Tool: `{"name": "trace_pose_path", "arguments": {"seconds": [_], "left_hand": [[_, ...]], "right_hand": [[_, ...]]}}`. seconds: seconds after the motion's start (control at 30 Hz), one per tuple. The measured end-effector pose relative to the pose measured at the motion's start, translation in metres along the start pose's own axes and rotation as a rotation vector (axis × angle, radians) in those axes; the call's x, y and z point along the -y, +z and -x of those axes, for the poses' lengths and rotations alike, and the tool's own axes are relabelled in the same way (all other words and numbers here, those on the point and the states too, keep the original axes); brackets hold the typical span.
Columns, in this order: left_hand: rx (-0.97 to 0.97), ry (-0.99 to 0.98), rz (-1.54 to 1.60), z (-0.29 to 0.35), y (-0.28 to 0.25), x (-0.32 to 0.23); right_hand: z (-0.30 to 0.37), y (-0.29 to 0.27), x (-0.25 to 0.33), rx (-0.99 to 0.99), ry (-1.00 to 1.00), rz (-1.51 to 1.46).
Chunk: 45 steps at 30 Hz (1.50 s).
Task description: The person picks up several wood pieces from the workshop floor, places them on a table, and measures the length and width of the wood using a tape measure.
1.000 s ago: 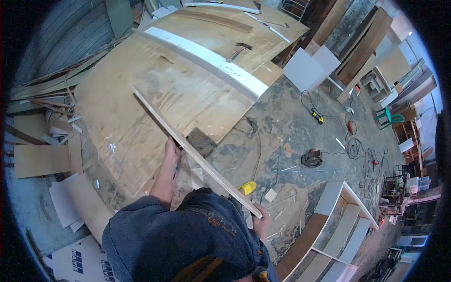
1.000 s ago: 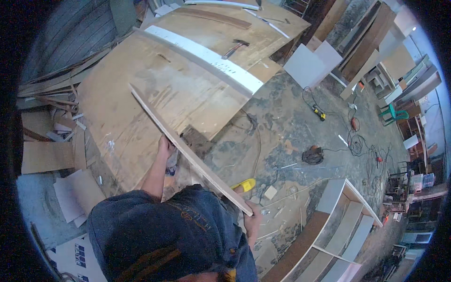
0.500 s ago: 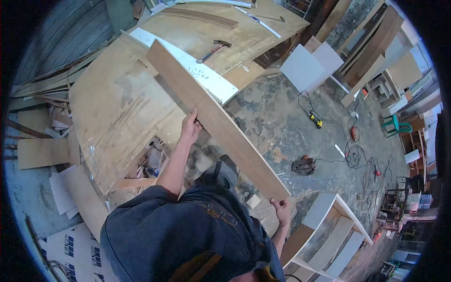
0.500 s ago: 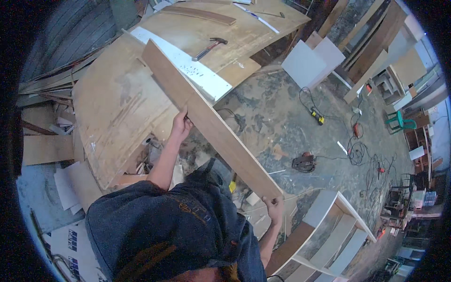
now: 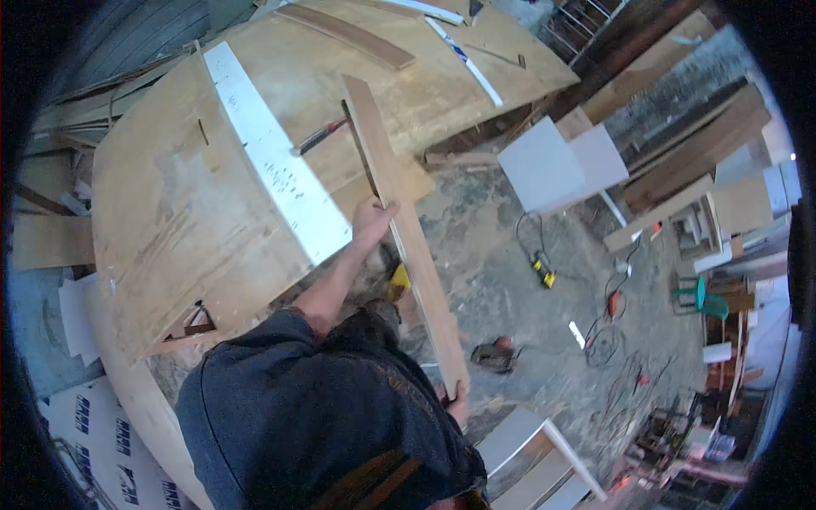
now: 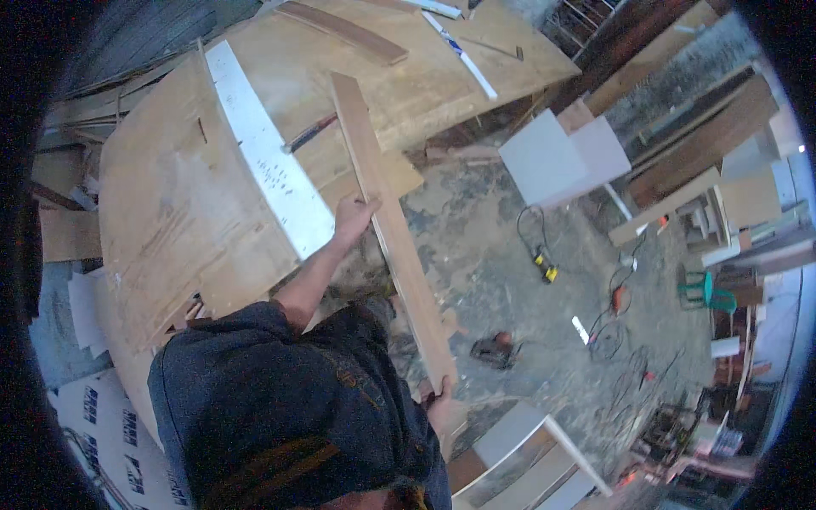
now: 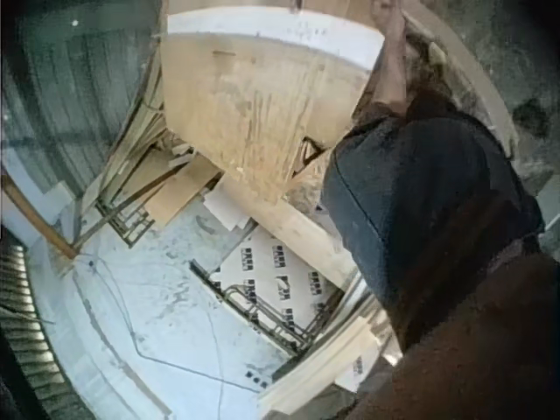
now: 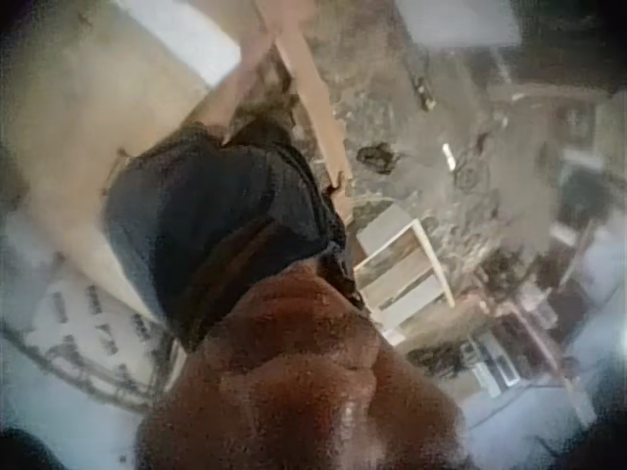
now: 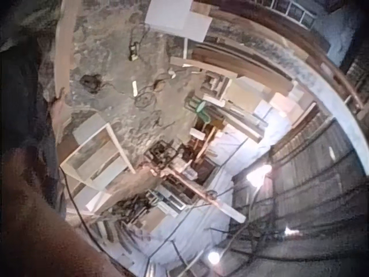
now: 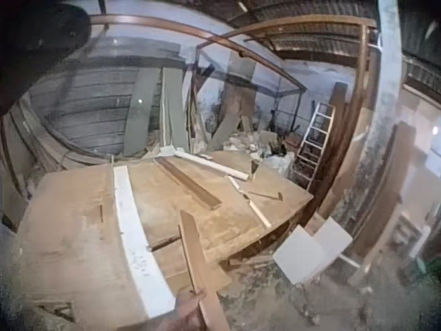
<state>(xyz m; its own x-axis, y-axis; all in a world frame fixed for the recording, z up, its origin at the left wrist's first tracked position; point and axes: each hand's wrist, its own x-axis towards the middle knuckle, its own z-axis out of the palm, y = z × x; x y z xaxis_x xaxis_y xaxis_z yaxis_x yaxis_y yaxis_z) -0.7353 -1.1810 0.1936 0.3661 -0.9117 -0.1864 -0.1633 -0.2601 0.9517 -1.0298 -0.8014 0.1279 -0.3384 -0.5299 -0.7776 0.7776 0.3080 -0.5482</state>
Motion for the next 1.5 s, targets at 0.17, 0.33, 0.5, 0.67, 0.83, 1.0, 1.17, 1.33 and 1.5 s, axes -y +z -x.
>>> {"name": "trace_pose_path", "arguments": {"seconds": [0.17,0.33,0.5,0.67,0.83,1.0,1.17,1.33,1.5], "left_hand": [[0.014,0.029,-0.224,-0.075,0.075,-0.035],[0.022,0.033,-0.112,-0.121,0.119,-0.052],[-0.024,0.061,-0.197,-0.154,0.137,-0.062],[-0.100,0.037,-0.202,-0.183,0.158,-0.076],[0.019,-0.055,-0.058,-0.229,0.201,-0.105],[0.082,-0.162,0.330,-0.296,0.266,-0.121],[-0.033,-0.140,0.183,-0.348,0.324,-0.095],[-0.178,-0.159,0.415,-0.357,0.358,-0.082],[-0.110,-0.324,0.456,-0.362,0.318,-0.076]], "right_hand": [[-0.069,0.035,0.091,0.109,0.202,0.210],[-0.108,0.115,0.163,0.095,0.060,0.294],[-0.177,0.106,0.202,0.247,0.196,0.345],[-0.264,0.088,0.228,0.252,0.412,0.314],[-0.230,0.197,0.281,0.114,0.052,0.280],[-0.341,0.218,0.318,0.279,0.123,0.136],[-0.409,0.301,0.358,0.448,-0.030,0.445],[-0.437,0.355,0.410,0.794,-0.204,0.749],[-0.448,0.391,0.446,0.721,0.042,0.886]]}}
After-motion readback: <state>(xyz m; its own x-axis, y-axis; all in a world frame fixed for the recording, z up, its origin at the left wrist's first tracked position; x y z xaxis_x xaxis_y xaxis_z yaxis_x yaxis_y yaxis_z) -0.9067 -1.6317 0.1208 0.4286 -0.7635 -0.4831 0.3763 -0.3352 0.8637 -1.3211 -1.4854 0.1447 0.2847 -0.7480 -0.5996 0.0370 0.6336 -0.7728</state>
